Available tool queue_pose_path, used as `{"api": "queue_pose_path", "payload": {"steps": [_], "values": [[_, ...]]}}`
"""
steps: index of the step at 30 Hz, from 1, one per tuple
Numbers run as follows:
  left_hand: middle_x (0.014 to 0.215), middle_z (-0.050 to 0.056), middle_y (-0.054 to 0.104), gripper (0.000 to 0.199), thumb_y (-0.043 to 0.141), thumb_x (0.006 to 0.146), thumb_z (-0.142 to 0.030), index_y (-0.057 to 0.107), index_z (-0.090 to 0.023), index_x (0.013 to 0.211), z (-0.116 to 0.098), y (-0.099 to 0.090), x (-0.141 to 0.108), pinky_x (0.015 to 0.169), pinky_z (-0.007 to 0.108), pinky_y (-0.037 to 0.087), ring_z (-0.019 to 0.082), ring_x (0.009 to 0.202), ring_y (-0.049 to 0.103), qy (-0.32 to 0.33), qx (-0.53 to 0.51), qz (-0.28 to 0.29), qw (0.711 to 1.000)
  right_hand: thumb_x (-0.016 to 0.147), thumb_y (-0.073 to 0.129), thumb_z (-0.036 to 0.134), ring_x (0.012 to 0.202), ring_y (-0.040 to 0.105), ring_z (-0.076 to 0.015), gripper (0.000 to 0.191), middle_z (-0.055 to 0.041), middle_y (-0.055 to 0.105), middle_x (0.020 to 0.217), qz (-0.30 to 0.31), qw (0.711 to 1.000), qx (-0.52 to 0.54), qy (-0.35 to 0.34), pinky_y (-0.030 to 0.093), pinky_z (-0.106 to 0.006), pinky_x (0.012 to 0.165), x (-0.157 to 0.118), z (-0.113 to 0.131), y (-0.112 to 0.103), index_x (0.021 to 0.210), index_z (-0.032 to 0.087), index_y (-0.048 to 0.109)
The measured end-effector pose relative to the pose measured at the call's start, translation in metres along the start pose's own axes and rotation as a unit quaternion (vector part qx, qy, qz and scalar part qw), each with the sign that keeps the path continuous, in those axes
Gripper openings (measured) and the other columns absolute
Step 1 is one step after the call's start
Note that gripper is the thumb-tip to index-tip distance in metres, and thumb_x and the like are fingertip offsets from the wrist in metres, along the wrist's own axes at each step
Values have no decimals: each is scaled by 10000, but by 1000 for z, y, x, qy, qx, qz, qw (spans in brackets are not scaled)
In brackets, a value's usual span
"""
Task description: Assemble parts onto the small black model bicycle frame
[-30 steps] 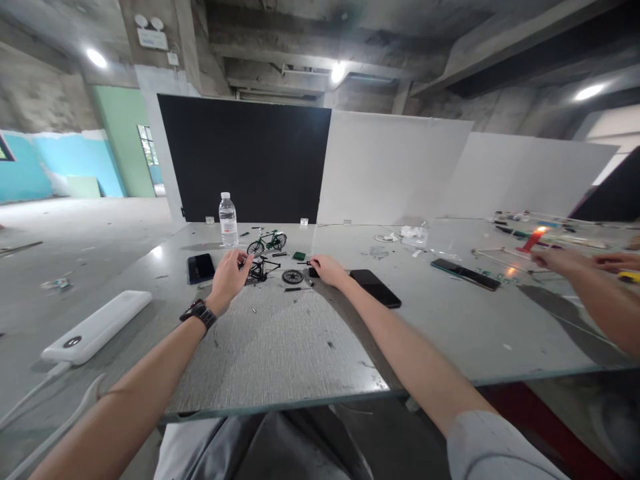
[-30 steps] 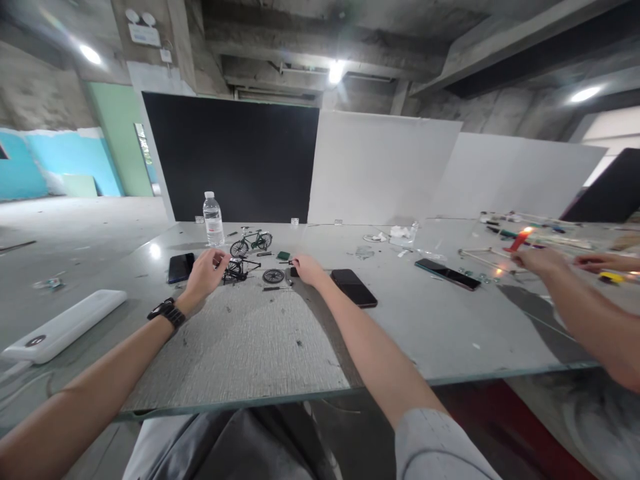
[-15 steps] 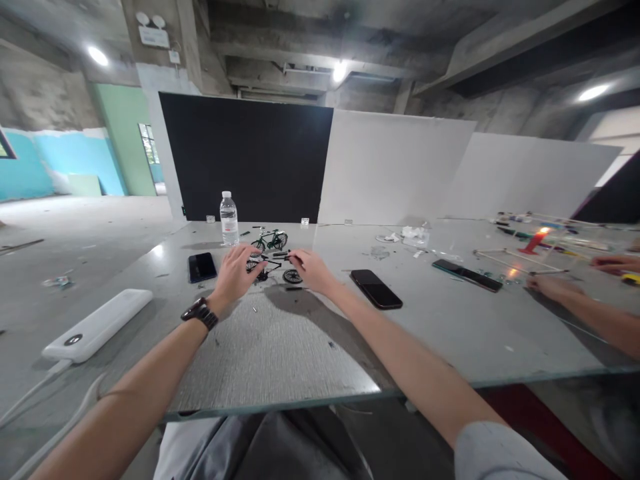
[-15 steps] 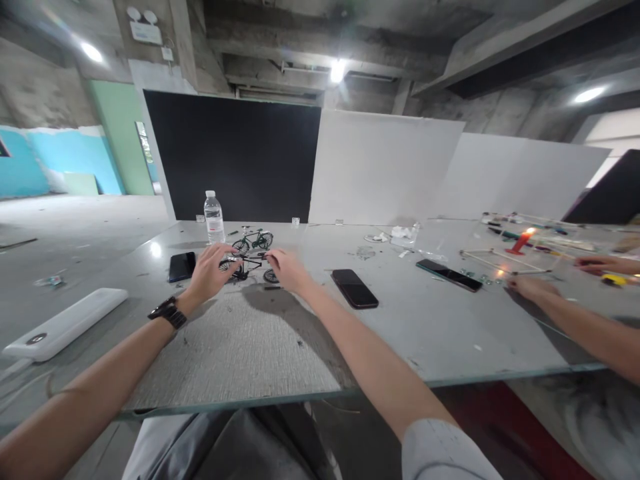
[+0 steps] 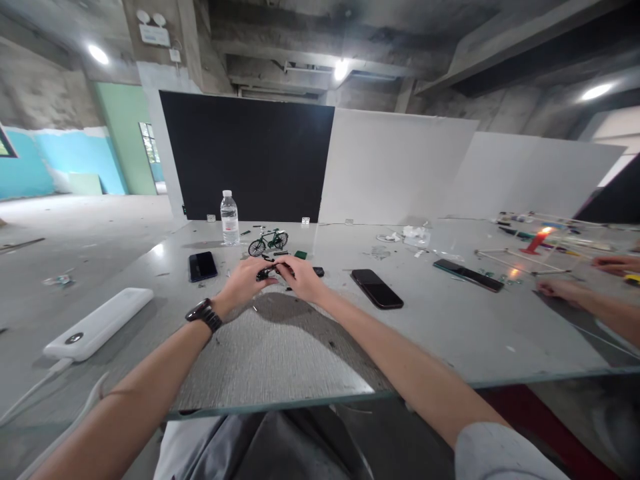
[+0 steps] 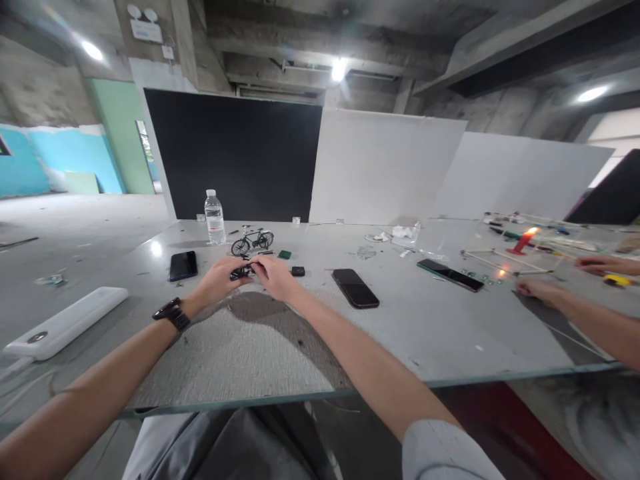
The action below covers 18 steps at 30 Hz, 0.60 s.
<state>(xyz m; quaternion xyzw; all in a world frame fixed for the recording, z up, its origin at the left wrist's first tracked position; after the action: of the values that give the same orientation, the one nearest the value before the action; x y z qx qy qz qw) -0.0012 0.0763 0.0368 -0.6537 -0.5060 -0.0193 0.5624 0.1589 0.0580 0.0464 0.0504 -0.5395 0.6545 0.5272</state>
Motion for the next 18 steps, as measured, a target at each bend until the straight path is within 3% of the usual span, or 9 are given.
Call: {"api": "queue_pose_path", "payload": {"steps": [7, 18], "values": [[1187, 88, 788, 260, 752, 930, -289, 764, -267, 1189, 3, 3, -1, 1006, 453, 544, 313, 1123, 711, -18, -11, 4, 1000, 1138, 415, 478, 730, 653, -198, 349, -45, 710, 859, 20, 997, 62, 36, 497, -309, 698, -1, 5, 5, 1130, 225, 655], [1236, 98, 750, 142, 726, 949, -277, 796, -246, 1069, 2, 4, -1, 1025, 438, 548, 291, 1151, 693, 17, -31, -3, 999, 1126, 429, 518, 706, 626, -193, 378, -38, 693, 840, 12, 997, 69, 42, 494, -308, 693, -1, 2, 6, 1117, 222, 664]]}}
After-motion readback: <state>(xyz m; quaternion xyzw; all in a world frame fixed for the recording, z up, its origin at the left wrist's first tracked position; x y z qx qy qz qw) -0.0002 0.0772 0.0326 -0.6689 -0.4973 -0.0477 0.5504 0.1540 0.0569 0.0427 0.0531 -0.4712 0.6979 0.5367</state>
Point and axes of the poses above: each hand's wrist, its own x-axis towards the middle knuckle, its own y-axis out of the palm, z = x × y, the point moved 6 cm from there along x, towards the middle knuckle
